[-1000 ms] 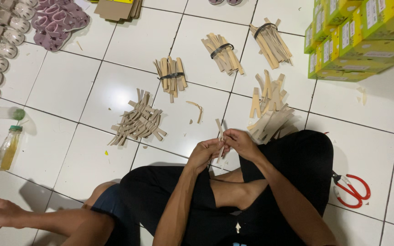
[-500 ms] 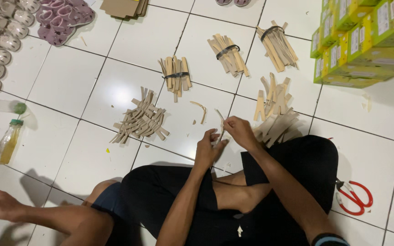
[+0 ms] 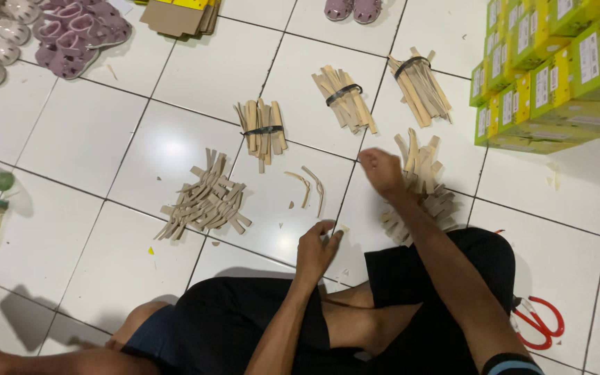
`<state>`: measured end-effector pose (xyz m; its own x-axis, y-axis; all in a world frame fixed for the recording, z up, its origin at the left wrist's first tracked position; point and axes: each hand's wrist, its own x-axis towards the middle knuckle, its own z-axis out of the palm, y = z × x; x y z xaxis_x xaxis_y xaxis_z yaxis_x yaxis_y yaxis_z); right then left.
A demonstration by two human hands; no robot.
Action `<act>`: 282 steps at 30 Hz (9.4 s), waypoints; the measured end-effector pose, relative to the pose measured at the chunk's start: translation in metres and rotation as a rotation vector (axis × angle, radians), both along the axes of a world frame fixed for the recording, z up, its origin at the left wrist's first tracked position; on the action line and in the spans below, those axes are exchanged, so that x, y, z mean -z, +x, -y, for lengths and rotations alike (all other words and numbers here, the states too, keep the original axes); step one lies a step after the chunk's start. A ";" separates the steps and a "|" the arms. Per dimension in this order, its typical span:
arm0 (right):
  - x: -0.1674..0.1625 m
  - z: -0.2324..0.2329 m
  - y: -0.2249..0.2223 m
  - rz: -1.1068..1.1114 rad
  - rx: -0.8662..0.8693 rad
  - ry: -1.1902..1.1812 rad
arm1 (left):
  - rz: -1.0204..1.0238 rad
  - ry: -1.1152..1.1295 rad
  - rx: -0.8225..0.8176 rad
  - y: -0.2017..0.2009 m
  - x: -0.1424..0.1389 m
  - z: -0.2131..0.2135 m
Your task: The person sits on the floor and repeatedly peels thin layers off small wooden sticks by hand. They pick up a stick, strip the outer layer, and place the processed piece into a growing pile on the floor.
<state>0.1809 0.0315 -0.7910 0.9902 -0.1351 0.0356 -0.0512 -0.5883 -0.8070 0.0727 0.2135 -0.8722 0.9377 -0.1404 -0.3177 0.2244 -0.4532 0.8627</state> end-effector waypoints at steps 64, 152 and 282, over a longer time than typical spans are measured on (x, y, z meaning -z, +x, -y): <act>-0.063 0.087 0.012 -0.235 0.475 -0.181 | -0.048 -0.248 -0.155 -0.003 -0.027 0.011; -0.015 -0.018 -0.167 -0.118 -0.156 0.473 | -0.110 -0.537 0.010 -0.038 -0.038 0.004; -0.044 0.042 -0.079 0.150 0.190 -0.055 | 0.397 0.090 -0.035 -0.002 -0.037 0.005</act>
